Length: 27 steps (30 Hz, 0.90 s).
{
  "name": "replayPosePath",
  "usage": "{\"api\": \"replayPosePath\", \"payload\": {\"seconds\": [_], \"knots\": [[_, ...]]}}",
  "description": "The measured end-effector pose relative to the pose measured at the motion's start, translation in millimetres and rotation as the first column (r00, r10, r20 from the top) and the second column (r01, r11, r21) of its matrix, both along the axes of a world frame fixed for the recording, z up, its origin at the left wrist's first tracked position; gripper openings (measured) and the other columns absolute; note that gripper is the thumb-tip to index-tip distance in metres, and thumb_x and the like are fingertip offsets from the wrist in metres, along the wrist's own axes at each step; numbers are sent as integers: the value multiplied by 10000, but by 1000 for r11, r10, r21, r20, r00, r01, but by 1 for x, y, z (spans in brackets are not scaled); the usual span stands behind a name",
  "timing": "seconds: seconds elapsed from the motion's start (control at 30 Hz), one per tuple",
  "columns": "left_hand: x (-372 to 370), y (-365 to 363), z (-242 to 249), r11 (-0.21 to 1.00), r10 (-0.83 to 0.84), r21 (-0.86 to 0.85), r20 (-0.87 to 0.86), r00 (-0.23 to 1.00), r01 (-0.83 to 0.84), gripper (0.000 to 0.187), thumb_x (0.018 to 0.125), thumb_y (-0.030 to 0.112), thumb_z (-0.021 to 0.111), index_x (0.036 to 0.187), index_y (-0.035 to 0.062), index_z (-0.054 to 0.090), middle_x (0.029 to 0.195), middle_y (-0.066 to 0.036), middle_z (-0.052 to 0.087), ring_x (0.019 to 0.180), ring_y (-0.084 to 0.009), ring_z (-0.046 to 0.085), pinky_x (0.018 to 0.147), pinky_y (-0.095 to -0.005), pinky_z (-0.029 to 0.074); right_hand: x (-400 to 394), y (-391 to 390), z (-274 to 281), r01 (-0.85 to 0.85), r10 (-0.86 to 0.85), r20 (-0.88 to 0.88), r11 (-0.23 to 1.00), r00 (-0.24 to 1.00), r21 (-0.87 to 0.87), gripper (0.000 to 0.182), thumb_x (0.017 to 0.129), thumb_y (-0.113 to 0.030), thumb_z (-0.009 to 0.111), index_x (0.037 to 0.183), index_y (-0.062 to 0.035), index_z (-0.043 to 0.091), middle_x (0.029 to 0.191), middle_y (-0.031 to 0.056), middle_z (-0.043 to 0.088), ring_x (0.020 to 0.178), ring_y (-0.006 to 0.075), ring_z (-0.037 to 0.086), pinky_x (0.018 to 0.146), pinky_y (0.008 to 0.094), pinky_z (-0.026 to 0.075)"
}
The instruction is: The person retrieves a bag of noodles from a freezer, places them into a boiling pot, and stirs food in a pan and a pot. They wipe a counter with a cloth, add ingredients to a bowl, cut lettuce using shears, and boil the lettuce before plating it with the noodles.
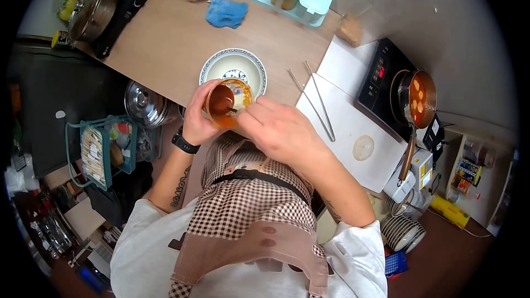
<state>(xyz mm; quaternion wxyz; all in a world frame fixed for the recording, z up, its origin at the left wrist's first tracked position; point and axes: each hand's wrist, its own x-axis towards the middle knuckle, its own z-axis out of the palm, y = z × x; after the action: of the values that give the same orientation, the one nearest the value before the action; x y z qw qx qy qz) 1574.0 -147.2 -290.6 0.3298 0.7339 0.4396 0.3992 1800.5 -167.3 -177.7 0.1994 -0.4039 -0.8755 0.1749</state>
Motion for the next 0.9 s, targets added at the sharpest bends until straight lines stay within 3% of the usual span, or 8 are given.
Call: {"api": "replayPosePath", "payload": {"seconds": [0.17, 0.27, 0.4, 0.53, 0.7, 0.8, 0.83, 0.9], "knots": [[-5, 14, -5, 997, 17, 71, -34, 999, -15, 756, 633, 117, 844, 1314, 57, 523, 1288, -138, 581, 1190, -340, 550, 1008, -419, 456, 0, 12, -58, 139, -143, -223, 990, 964, -31, 121, 827, -51, 636, 942, -11, 639, 793, 84, 638, 730, 202, 643, 622, 326, 525], [-9, 20, -4, 996, 53, 70, -100, 994, -46, 760, 623, 85, 825, 1317, 59, 518, 1289, -140, 578, 1186, -350, 544, 1010, -431, 445, -5, 10, -69, 240, -560, -237, 647, 794, -723, 96, 906, -78, 607, 923, 5, 653, 734, 60, 661, 688, 143, 650, 615, 276, 509], [-16, 26, -11, 996, 70, 72, -173, 982, -59, 770, 613, 58, 809, 1323, 60, 509, 1288, -144, 576, 1187, -361, 538, 1024, -443, 428, 1, 20, -95, -94, -837, -312, 303, 450, -948, 104, 916, -57, 597, 932, 15, 671, 672, 23, 628, 556, 77, 523, 510, 209, 391], [-23, 30, -19, 994, 109, 17, -142, 984, -107, 796, 597, 54, 815, 1329, 60, 504, 1280, -153, 577, 1189, -364, 536, 1026, -442, 426, 7, 20, -97, -157, -913, -273, 235, 303, -959, 92, 920, -59, 596, 944, -1, 663, 679, 27, 621, 525, 58, 474, 492, 185, 347], [-41, 29, -32, 972, 214, -79, -72, 974, -220, 815, 595, 72, 854, 1329, 48, 501, 1271, -159, 579, 1169, -352, 561, 997, -411, 464, 22, 14, -107, 106, -907, -307, 349, 287, -931, 82, 929, -75, 603, 955, -18, 655, 723, 50, 655, 585, 78, 543, 514, 221, 406], [-50, 28, -33, 961, 260, -98, -2, 966, -259, 817, 605, 91, 877, 1329, 46, 502, 1269, -154, 577, 1160, -335, 574, 985, -397, 479, 11, 11, -145, 491, -644, -285, 743, 710, -454, 85, 915, -71, 621, 982, -25, 648, 775, 90, 675, 640, 160, 612, 563, 306, 478], [-50, 28, -32, 954, 274, -135, 36, 961, -267, 825, 608, 107, 892, 1331, 47, 502, 1269, -151, 575, 1160, -323, 580, 979, -390, 485, 7, 17, -150, 447, -517, -231, 844, 824, -296, 89, 897, -56, 634, 979, -24, 651, 845, 131, 680, 724, 266, 659, 639, 367, 523], [-52, 30, -27, 959, 262, -119, 28, 965, -257, 830, 607, 114, 895, 1334, 48, 501, 1268, -153, 577, 1159, -324, 581, 979, -391, 485, -1, 29, -160, 385, -407, -130, 908, 904, -168, 76, 887, -45, 638, 954, -18, 660, 890, 143, 682, 763, 297, 660, 655, 365, 530]]}}
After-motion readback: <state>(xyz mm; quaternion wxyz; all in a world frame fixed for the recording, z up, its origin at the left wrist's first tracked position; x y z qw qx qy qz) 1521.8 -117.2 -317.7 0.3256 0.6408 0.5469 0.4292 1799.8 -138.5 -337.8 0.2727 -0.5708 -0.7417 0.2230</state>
